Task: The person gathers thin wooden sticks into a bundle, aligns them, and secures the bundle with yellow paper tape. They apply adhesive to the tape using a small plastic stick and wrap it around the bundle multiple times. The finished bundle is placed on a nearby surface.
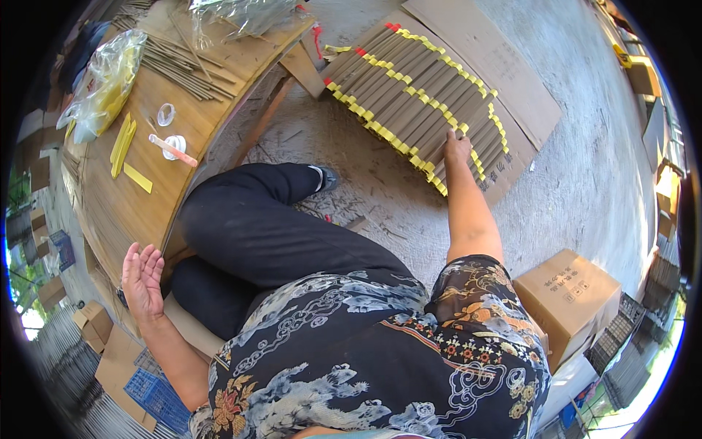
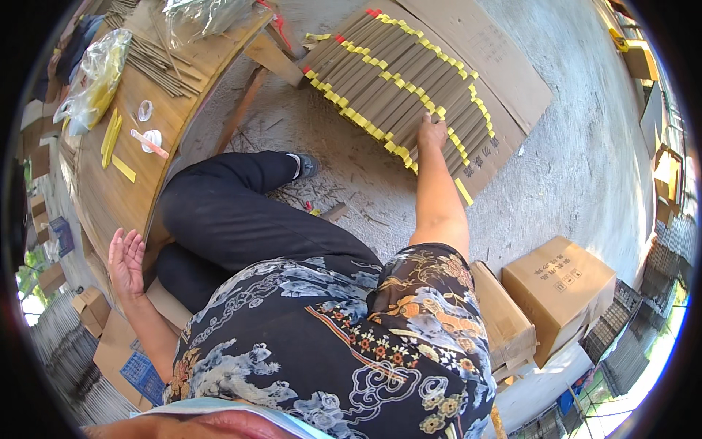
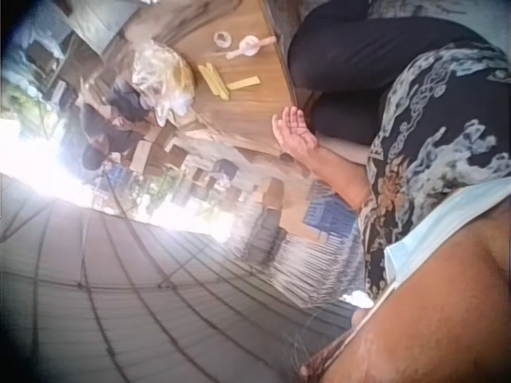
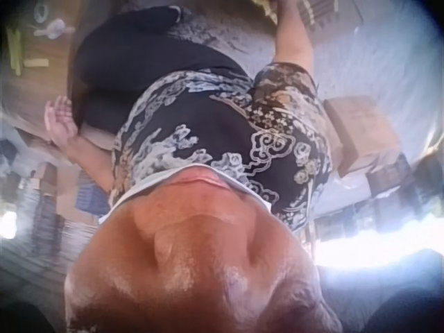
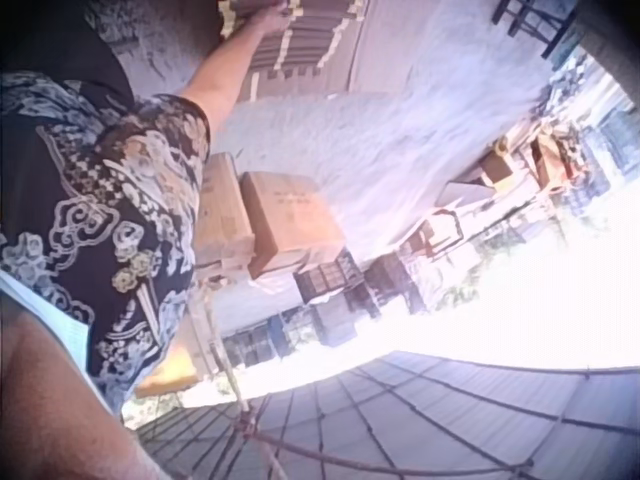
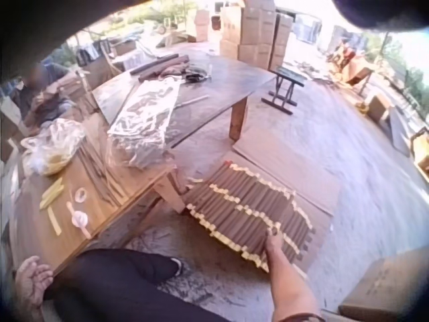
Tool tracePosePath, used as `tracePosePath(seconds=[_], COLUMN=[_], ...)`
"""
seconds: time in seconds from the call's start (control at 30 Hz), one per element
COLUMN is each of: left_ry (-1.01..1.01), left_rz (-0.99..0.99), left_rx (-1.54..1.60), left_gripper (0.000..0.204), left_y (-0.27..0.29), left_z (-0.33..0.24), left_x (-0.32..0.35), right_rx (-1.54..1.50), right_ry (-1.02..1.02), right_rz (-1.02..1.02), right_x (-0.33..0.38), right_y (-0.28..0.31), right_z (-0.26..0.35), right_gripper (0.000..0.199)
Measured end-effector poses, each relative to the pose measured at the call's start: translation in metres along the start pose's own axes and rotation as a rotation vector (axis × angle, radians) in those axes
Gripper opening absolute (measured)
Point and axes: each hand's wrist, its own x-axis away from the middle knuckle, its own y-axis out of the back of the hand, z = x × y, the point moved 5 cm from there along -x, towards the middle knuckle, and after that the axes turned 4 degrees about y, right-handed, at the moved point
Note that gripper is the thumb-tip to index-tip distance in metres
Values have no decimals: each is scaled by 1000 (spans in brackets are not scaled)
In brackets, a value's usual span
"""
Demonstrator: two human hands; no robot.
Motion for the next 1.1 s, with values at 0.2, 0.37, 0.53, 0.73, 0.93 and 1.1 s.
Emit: tracePosePath(seconds=[0.2,0.37,0.53,0.73,0.93,1.1], left_ry=[-1,11,12,-5,-112,-153], left_rz=[0,2,-5,-88,-126,-482], left_rx=[-31,-40,-45,-30,72,163], left_gripper=[37,37,36,36,17,16], left_y=[-9,-11,-15,-5,41,133], left_z=[-3,-3,-3,3,5,39], left_x=[-1,-4,-3,9,9,45], right_rx=[30,-7,-47,101,77,-680], right_ry=[-67,-115,-87,88,132,223], right_rz=[43,50,42,80,46,113], right_x=[-1,1,-9,-37,8,17], right_y=[-2,-6,-13,-33,-5,-8], right_z=[-18,-18,-29,-48,-32,4], right_gripper=[61,55,49,55,52,13])
